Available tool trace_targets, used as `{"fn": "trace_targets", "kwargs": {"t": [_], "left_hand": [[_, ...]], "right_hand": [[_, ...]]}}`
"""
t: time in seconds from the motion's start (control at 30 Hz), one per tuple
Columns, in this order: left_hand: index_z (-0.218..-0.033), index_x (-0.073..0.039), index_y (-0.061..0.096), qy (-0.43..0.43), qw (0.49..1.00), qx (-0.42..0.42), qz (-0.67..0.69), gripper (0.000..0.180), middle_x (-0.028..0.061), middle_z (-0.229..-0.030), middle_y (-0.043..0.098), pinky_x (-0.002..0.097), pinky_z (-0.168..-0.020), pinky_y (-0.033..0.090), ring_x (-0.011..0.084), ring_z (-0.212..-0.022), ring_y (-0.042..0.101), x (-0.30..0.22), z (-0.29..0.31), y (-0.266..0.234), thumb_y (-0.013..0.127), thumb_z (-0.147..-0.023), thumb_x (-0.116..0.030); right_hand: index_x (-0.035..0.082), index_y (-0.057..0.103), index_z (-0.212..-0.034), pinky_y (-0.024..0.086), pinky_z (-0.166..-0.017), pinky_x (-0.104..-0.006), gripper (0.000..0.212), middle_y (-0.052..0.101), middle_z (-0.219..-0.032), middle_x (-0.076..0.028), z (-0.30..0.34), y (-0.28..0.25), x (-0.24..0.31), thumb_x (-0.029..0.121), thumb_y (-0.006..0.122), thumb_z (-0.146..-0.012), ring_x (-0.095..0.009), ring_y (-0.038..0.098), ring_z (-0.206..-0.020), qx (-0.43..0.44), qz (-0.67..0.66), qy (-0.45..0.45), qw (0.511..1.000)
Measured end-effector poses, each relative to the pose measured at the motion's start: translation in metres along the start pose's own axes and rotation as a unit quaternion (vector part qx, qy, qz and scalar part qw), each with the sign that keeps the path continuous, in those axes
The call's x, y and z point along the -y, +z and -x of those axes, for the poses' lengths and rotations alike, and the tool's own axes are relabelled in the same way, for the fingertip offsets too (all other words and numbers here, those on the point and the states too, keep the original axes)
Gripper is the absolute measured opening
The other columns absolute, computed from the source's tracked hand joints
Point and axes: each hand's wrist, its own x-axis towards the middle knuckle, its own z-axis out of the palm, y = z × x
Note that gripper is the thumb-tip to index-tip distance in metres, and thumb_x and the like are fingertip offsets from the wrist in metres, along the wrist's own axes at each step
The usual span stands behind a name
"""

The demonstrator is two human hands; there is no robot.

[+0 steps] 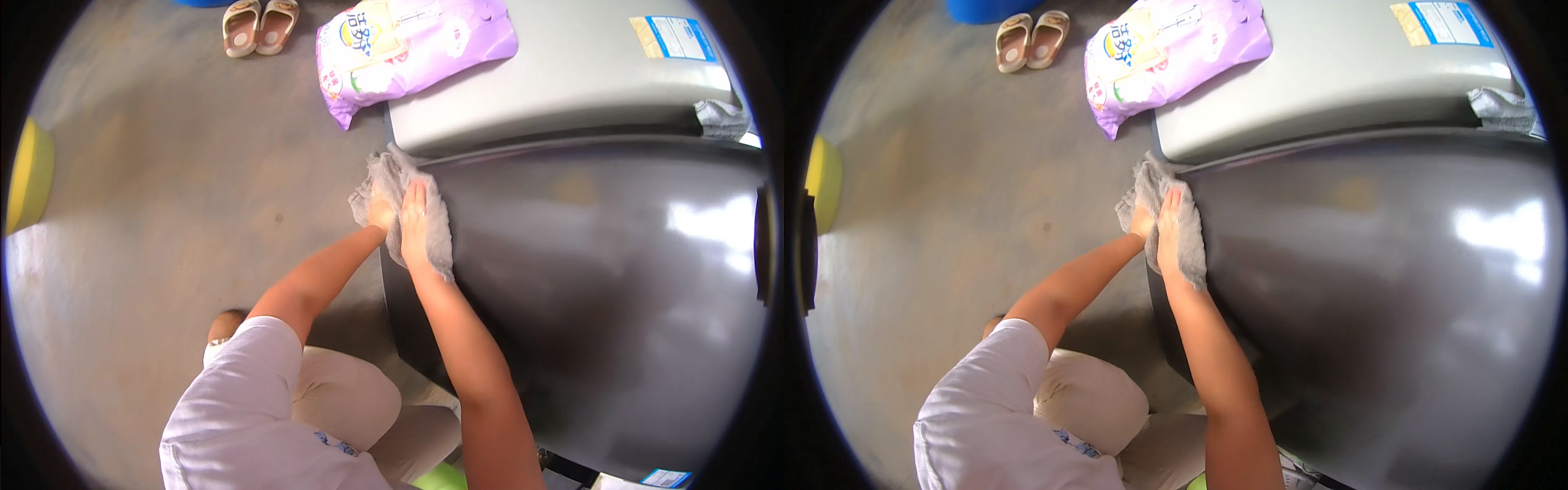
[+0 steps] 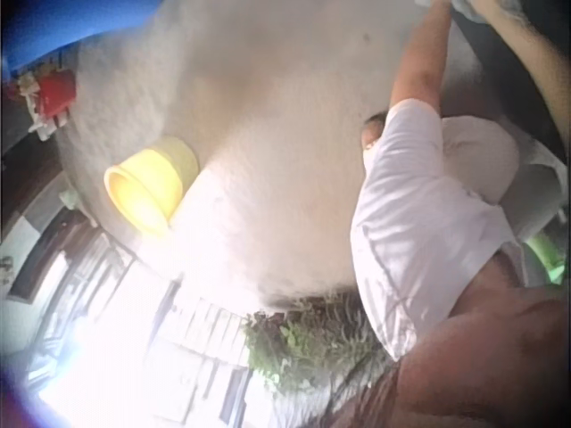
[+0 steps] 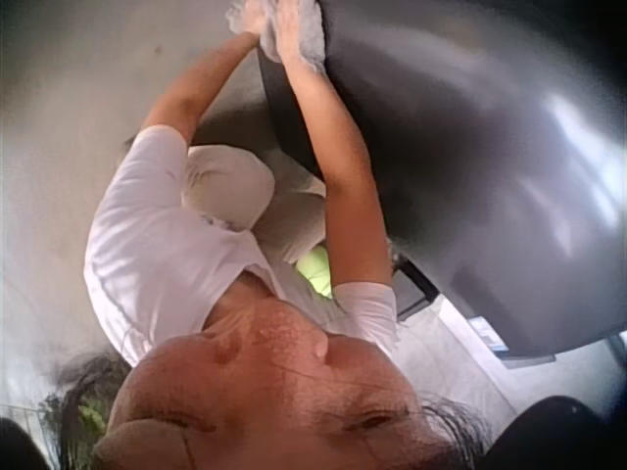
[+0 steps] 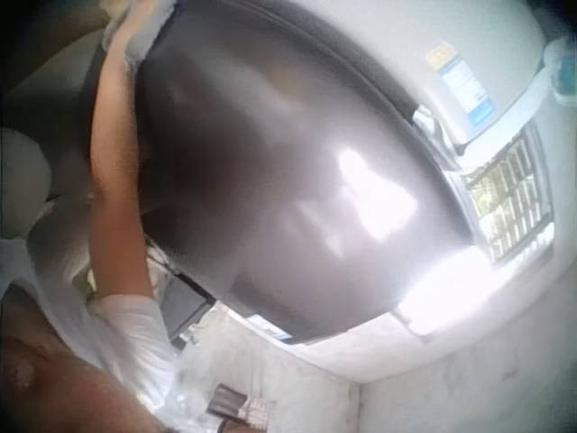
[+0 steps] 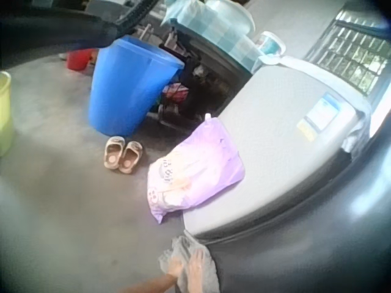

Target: The person cleans a bathroom sink area and a washing machine. They wipe the countertop and sink basin with a cloth, then move to the washing machine to wipe its top and sides. Finally, they clean a window sill and organize cleaning tools.

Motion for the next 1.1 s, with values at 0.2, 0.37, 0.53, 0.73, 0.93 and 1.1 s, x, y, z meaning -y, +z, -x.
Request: {"fn": "trace_targets", "kwargs": {"t": [0.2, 0.37, 0.53, 0.73, 0.93, 1.1], "left_hand": [[-0.130, -0.002, 0.051, 0.069, 0.971, 0.219, -0.063, 0.041, 0.0132, -0.129, 0.056, 0.0397, -0.102, 0.041, 0.0292, -0.118, 0.053, 0.048, 0.128, -0.037, 0.051, -0.094, -0.022], [-0.122, -0.006, 0.060, 0.101, 0.812, 0.484, -0.311, 0.036, 0.0142, -0.124, 0.060, 0.0425, -0.103, 0.040, 0.0319, -0.117, 0.054, -0.026, 0.252, -0.071, 0.049, -0.089, -0.015], [-0.117, -0.006, 0.065, 0.270, 0.802, 0.422, -0.326, 0.035, 0.0154, -0.120, 0.063, 0.0470, -0.105, 0.038, 0.0344, -0.116, 0.054, -0.063, 0.242, -0.063, 0.049, -0.086, -0.012], [-0.151, 0.002, 0.010, 0.456, 0.845, 0.266, -0.083, 0.092, 0.0305, -0.156, 0.005, 0.0575, -0.115, 0.007, 0.0471, -0.145, -0.002, -0.249, 0.123, 0.033, 0.053, -0.086, -0.046], [-0.147, -0.010, 0.032, 0.632, 0.758, 0.066, -0.145, 0.081, 0.0249, -0.142, 0.039, 0.0627, -0.104, 0.027, 0.0445, -0.137, 0.028, -0.477, 0.147, 0.051, 0.064, -0.082, -0.047], [-0.147, -0.012, 0.034, 0.663, 0.737, 0.132, -0.017, 0.081, 0.0209, -0.151, 0.028, 0.0679, -0.105, 0.022, 0.0416, -0.141, 0.022, -0.482, 0.176, 0.080, 0.064, -0.082, -0.049]], "right_hand": [[0.004, 0.041, -0.141, 0.029, -0.113, -0.0383, 0.050, 0.038, -0.148, -0.009, 0.120, 0.042, 0.049, 0.011, 0.042, -0.091, -0.025, 0.031, -0.140, 0.098, -0.251, 0.072, 0.960], [0.000, 0.035, -0.145, 0.024, -0.117, -0.0382, 0.052, 0.038, -0.149, -0.008, 0.309, 0.141, 0.094, 0.008, 0.039, -0.093, -0.024, 0.029, -0.141, 0.095, -0.239, -0.001, 0.966], [0.000, 0.040, -0.142, 0.031, -0.114, -0.0391, 0.052, 0.047, -0.140, -0.008, 0.299, 0.080, 0.029, 0.015, 0.039, -0.092, -0.027, 0.045, -0.130, -0.032, 0.108, -0.064, 0.992], [-0.001, 0.055, -0.128, 0.027, -0.114, -0.0481, 0.045, 0.053, -0.132, -0.014, 0.282, -0.104, -0.149, 0.006, 0.051, -0.084, -0.032, 0.040, -0.132, -0.191, -0.188, 0.145, 0.952], [0.023, 0.054, -0.134, 0.027, -0.110, -0.0531, 0.047, 0.052, -0.132, -0.011, 0.312, -0.220, -0.277, 0.024, 0.059, -0.087, -0.029, 0.045, -0.128, -0.292, 0.136, 0.318, 0.892], [0.028, 0.049, -0.139, 0.028, -0.108, -0.0535, 0.061, 0.043, -0.147, -0.004, 0.334, -0.201, -0.272, 0.030, 0.064, -0.080, -0.027, 0.040, -0.134, -0.226, 0.162, 0.351, 0.894]]}}
